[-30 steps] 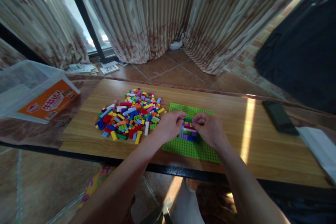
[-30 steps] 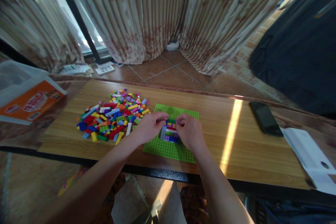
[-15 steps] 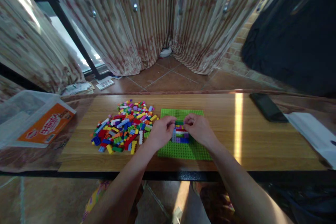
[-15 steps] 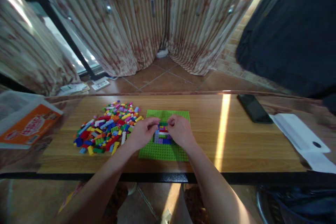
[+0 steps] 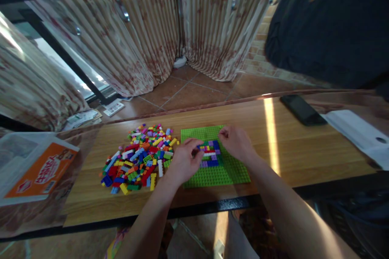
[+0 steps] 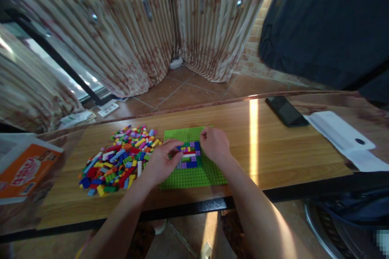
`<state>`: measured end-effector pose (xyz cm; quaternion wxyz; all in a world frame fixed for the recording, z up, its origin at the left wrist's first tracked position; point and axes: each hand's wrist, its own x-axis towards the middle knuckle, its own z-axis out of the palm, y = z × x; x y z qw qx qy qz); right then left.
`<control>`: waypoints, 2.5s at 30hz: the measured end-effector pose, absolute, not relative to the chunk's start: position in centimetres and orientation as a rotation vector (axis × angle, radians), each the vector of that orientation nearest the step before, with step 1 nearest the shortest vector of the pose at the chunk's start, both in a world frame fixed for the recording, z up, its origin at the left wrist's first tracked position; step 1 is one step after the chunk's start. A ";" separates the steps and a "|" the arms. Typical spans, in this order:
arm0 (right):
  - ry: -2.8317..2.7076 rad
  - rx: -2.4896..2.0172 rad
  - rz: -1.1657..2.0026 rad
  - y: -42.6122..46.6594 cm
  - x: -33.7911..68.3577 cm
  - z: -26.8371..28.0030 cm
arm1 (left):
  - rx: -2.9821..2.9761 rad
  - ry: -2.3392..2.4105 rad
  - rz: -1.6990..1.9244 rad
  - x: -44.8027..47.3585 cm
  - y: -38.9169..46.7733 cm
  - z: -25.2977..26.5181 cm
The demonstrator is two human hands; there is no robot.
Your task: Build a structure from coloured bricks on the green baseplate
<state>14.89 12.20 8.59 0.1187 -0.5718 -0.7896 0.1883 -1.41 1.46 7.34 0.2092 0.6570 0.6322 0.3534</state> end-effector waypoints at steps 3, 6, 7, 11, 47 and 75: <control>-2.366 -1.666 0.550 11.9 14.5 8.5 | 2.052 1.676 0.824 -0.8 0.8 7.6; -2.393 -1.663 0.526 11.7 14.2 8.6 | 2.171 1.647 0.664 -0.3 0.3 7.7; -2.400 -1.662 0.516 11.7 14.1 8.6 | 2.179 1.646 0.636 -0.3 0.3 7.7; -2.428 -1.668 0.472 11.6 13.9 8.6 | 2.168 1.677 0.612 -0.2 0.4 7.3; -2.436 -1.650 0.433 12.3 15.0 8.8 | 1.862 2.101 0.500 -11.0 -0.7 10.1; -2.190 -1.144 0.757 10.5 13.8 9.6 | 1.764 1.865 0.795 -8.4 0.1 9.5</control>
